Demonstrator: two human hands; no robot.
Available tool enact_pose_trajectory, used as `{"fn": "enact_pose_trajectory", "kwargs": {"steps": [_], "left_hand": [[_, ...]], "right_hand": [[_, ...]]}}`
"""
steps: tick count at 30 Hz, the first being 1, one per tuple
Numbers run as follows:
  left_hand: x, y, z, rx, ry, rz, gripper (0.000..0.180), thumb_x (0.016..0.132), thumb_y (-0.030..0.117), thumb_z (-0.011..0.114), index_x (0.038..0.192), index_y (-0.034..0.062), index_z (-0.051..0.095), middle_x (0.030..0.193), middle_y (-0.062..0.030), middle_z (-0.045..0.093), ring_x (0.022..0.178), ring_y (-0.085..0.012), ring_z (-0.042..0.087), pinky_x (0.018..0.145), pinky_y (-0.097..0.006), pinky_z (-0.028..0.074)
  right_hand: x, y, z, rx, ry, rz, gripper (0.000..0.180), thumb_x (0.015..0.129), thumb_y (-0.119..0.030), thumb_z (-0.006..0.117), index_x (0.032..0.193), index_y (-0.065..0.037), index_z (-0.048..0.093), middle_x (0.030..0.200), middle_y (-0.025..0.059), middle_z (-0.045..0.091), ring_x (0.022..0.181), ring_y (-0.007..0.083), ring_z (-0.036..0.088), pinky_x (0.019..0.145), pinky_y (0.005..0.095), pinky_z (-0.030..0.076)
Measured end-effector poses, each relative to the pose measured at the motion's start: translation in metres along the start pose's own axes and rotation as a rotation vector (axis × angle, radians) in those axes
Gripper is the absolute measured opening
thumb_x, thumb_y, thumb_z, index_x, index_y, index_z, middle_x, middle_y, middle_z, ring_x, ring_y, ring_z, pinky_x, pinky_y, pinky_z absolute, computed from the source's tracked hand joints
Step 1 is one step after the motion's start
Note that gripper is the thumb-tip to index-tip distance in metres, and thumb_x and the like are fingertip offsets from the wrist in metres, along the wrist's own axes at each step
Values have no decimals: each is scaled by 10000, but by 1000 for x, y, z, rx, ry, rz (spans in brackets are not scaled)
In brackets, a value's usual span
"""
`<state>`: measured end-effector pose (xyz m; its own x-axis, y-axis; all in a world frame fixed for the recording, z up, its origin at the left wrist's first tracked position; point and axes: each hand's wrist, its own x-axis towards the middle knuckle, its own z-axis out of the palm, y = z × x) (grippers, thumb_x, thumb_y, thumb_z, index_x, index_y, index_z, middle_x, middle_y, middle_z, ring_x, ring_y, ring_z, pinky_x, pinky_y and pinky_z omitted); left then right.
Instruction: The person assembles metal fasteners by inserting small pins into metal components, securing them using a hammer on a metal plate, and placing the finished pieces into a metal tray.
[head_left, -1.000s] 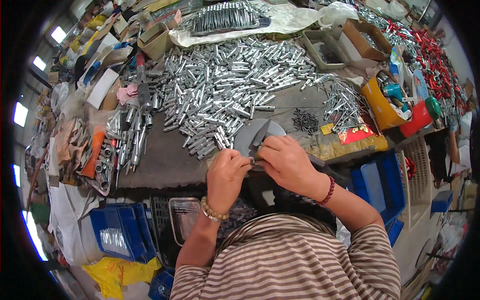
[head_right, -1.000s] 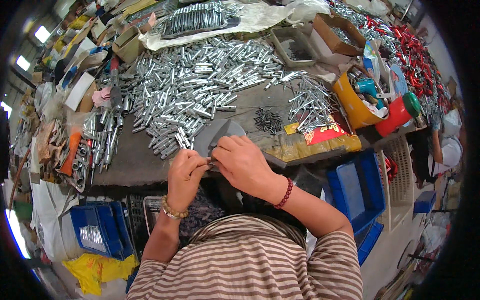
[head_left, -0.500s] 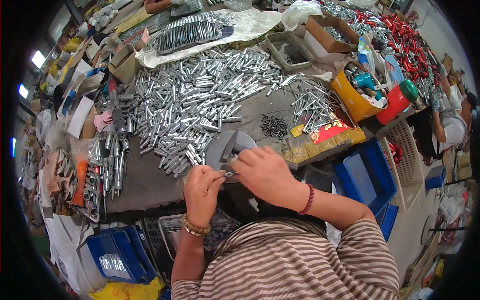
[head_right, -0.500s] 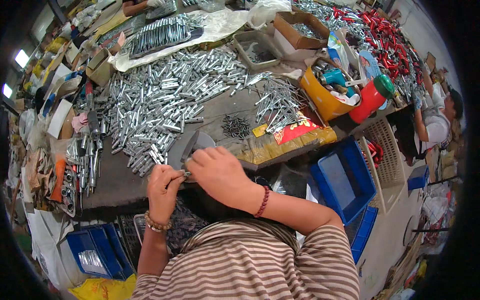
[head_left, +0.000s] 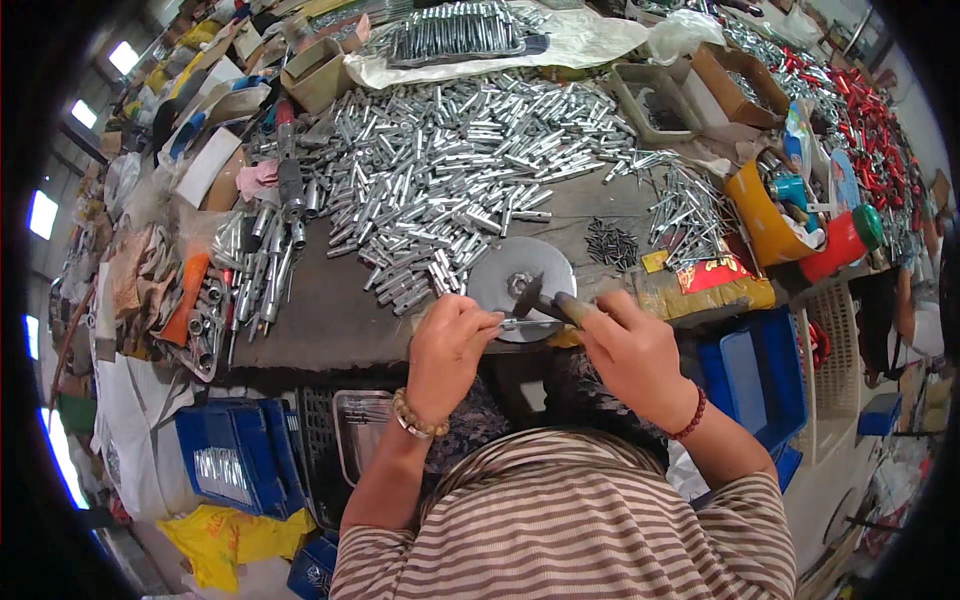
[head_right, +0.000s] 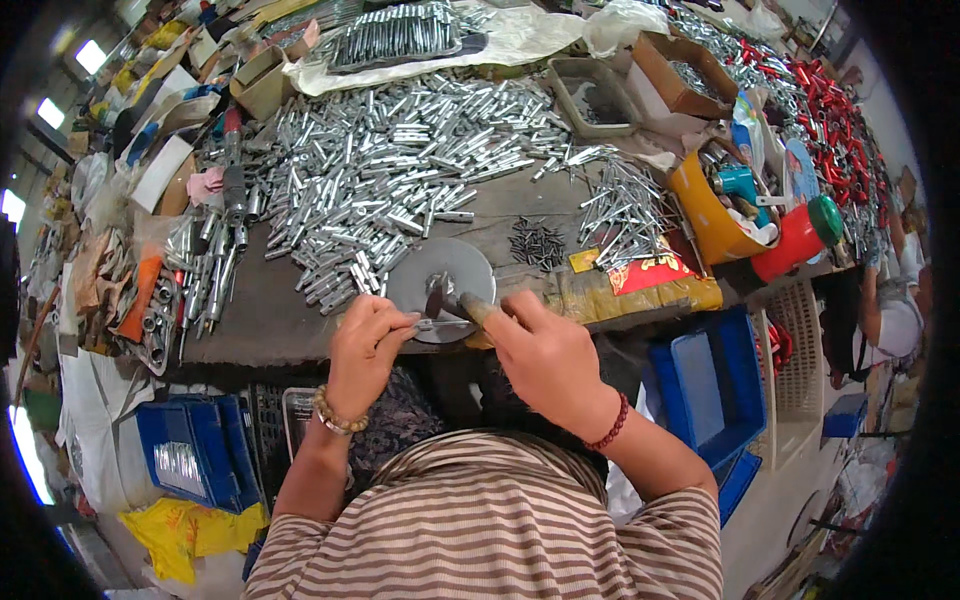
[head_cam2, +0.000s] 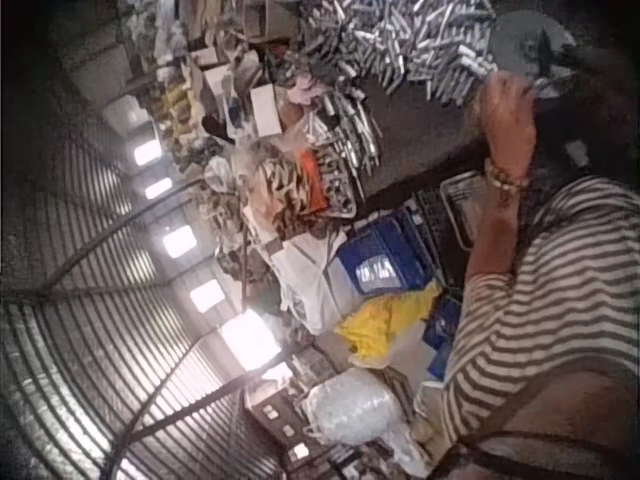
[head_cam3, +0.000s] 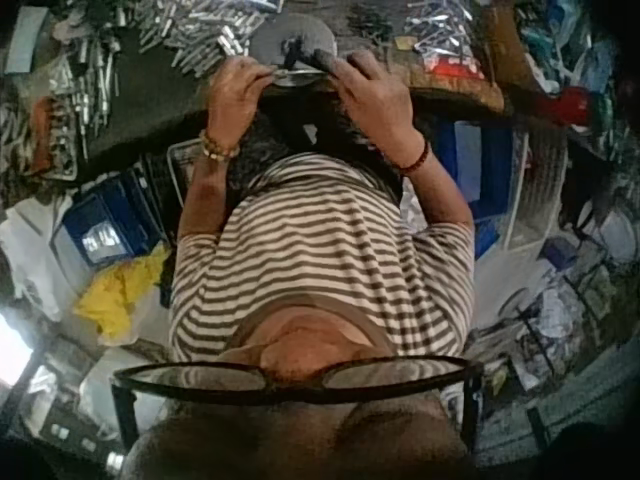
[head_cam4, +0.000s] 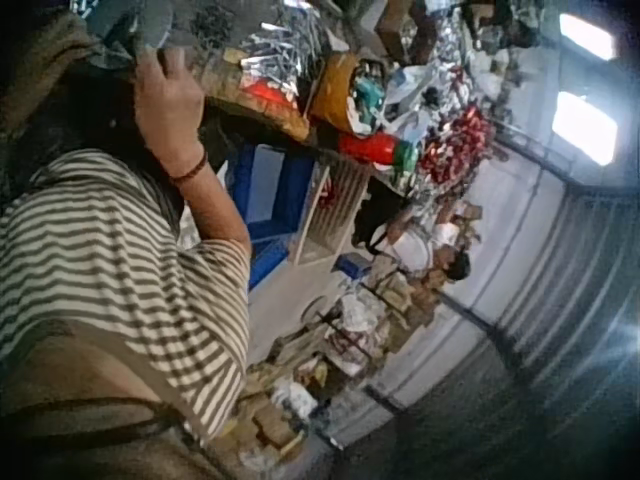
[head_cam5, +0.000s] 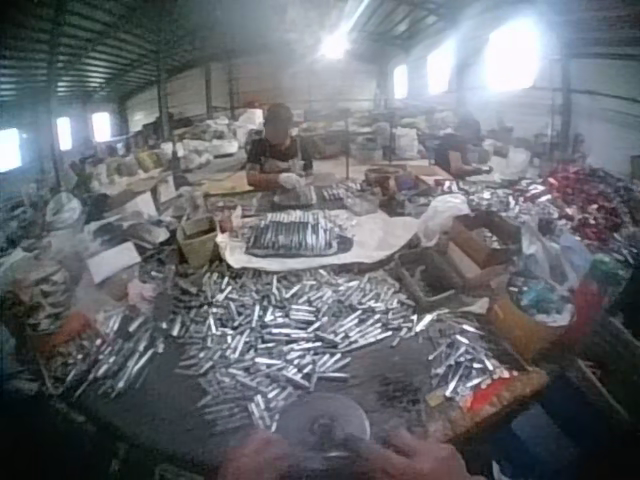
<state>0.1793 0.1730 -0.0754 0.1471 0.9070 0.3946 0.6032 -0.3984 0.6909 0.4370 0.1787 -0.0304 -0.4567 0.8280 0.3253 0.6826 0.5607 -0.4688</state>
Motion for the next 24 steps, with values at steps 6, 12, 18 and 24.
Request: {"fn": "enact_pose_trajectory", "kwargs": {"steps": [6, 12, 18, 24], "left_hand": [[0, 0, -1, -10, -1, -18, 169, 868, -22, 766, 1029, 31, 772, 941, -88, 632, 849, -240, 633, 727, -343, 504], [-2, 2, -3, -57, -13, -38, 162, 857, -19, 776, 1013, 25, 773, 942, -81, 626, 855, -235, 633, 728, -338, 503], [-6, 2, -1, -56, 3, -63, 172, 860, -20, 776, 1024, 33, 779, 941, -73, 614, 850, -227, 627, 730, -336, 505], [-10, 0, 0, -31, 21, -56, 243, 861, -17, 779, 1095, 46, 784, 988, -79, 629, 891, -228, 631, 742, -335, 509]], "right_hand": [[-6, -3, 3, -85, 147, -184, 358, 851, -72, 730, 1196, -161, 768, 923, 53, 590, 690, 225, 650, 578, 372, 519], [6, -5, 4, 8, 115, -18, 323, 856, -85, 742, 1169, -158, 760, 950, 52, 607, 751, 230, 661, 613, 367, 530], [26, 6, 12, -238, 218, -212, 249, 832, -87, 744, 1078, -121, 733, 949, 50, 615, 912, 255, 658, 671, 397, 531], [-2, -15, 27, -149, -59, -16, 147, 821, -103, 748, 912, -99, 633, 886, 61, 638, 857, 297, 686, 673, 436, 530]]}}
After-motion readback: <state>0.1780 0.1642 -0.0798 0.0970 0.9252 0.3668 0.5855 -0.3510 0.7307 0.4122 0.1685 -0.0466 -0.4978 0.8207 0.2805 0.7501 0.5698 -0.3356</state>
